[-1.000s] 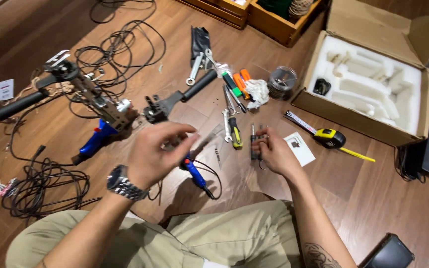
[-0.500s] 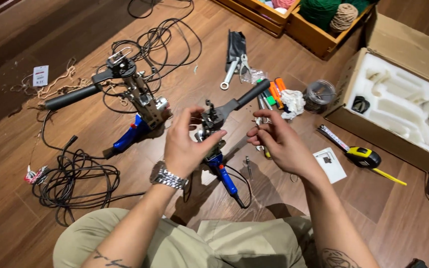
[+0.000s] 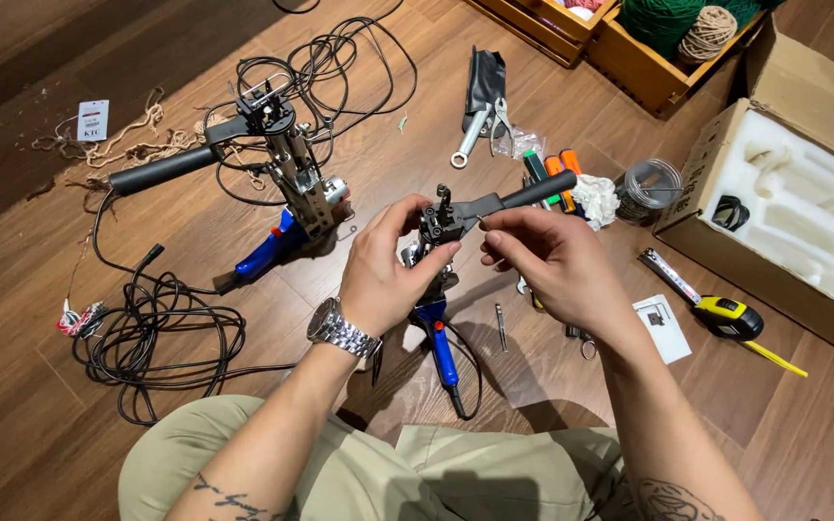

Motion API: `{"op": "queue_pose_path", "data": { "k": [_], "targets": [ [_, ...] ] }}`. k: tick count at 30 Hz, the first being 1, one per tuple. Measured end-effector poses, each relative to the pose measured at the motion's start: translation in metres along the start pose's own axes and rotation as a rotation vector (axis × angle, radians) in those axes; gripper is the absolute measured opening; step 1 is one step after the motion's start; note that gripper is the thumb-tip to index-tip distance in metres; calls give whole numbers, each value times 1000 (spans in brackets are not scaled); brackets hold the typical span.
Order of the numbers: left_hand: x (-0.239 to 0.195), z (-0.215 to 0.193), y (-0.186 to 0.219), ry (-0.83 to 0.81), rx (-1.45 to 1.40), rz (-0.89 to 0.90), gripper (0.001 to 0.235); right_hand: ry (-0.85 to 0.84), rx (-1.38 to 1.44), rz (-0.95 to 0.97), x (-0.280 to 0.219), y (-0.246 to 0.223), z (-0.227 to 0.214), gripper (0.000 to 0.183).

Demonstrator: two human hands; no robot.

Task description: The person sits on the floor and assembles a mechanical device by inserting small metal pins into a cylindrical component and attaching a handle. They use their hands to manipulate the parts and occasionally pick up tools from the surrounding area.

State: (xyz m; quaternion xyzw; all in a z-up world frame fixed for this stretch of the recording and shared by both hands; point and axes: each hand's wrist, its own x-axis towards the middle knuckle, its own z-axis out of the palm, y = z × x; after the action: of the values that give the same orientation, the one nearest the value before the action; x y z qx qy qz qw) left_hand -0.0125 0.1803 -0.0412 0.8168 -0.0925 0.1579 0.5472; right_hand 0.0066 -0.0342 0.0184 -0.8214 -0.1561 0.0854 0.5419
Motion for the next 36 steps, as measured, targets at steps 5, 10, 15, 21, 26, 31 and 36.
{"op": "queue_pose_path", "data": {
  "k": [5,10,15,21,26,31,36],
  "targets": [
    [2,-10,-5,-120,-52,33,54,13,-218,-8,4,-26,-8,16],
    [9,-25,-5,-251,-91,52,53,-58,-318,-46,12,-36,-14,20],
    [15,-33,-2,-324,-135,57,51,-123,-387,-88,14,-47,-16,21],
    [16,-30,-3,-343,-133,66,52,-39,-512,-187,20,-10,-24,20],
    [15,-30,-6,-364,-123,77,52,-70,-468,-247,19,-11,-17,20],
    [15,-30,-7,-381,-136,74,51,-32,-538,-162,14,-6,-22,21],
    [14,-32,1,-337,-173,85,68,-197,-245,157,-14,-44,-14,23]
  ]
}}
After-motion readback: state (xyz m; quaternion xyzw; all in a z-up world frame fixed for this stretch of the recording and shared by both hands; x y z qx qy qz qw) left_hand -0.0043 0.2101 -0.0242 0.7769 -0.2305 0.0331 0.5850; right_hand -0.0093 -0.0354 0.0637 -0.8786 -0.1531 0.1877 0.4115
